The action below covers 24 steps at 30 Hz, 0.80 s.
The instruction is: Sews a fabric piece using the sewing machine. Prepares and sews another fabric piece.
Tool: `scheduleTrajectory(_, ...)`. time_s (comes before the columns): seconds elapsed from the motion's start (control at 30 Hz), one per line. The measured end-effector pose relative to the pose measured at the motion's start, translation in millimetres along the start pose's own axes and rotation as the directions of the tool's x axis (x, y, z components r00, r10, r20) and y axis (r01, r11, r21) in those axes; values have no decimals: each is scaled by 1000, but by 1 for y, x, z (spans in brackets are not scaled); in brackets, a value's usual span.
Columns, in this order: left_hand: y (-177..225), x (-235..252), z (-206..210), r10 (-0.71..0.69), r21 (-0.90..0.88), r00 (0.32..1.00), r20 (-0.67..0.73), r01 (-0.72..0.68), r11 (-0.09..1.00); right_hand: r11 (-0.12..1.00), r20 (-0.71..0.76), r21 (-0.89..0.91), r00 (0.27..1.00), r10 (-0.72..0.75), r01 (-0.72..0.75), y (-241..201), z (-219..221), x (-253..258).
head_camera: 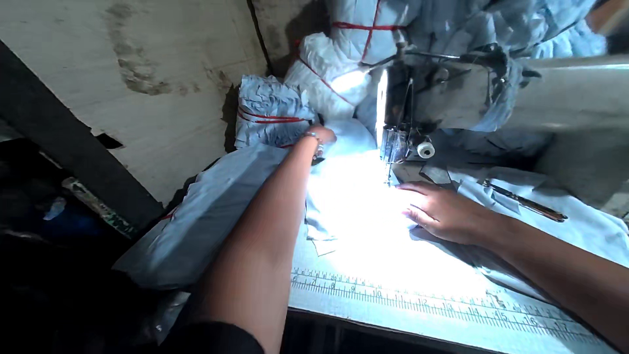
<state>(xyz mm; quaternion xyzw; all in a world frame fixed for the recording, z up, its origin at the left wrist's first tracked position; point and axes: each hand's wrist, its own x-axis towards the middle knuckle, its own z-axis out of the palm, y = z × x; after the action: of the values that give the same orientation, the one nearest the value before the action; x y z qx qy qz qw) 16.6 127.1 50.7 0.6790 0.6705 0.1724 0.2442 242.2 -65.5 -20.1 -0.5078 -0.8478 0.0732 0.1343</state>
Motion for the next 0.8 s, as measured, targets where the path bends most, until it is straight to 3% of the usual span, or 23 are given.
scheduleTrajectory(0.07, -20, -3, -17, -15, -370, 996, -93, -20, 929, 995, -127, -74, 989, -69, 60, 8, 1, -2)
scheduleTrajectory(0.17, -46, -15, -37, -66, -812, 990, -124, -63, 580, 978, -250, -189, 959, -134, 88, 18, 0, -3)
scheduleTrajectory(0.23, -55, -26, -47, -60, -913, 987, -151, -116, 392, 974, -203, -219, 974, -100, 54, 17, -8, -4)
scheduleTrajectory(0.3, -61, -33, -52, -60, -948, 981, -182, -159, 275, 975, -161, -223, 985, -62, 25, 14, -18, -5)
scheduleTrajectory(0.43, -59, -56, -54, -39, -959, 979, -200, -187, 214, 991, -148, -133, 988, -47, 27, 0, -30, -4)
scheduleTrajectory(0.53, -52, -83, -52, 38, -944, 973, -226, -228, 239, 989, -146, -80, 980, -135, 124, -11, -30, -3)
scheduleTrajectory(0.63, -49, -122, -40, 109, -924, 959, -262, -282, 257, 963, -204, 220, 972, -112, 157, -31, -28, -1)
scheduleTrajectory(0.7, -48, -153, -24, 167, -919, 954, -247, -286, 270, 819, -208, 567, 978, 36, 90, -53, -29, 2)
scheduleTrajectory(0.77, -51, -184, -9, 245, -926, 956, -159, -230, 300, 476, -190, 877, 952, 239, 56, -82, -31, 5)
scheduleTrajectory(0.8, -53, -196, -2, 279, -931, 955, -96, -185, 314, 312, -200, 945, 922, 332, 93, -93, -32, 7)
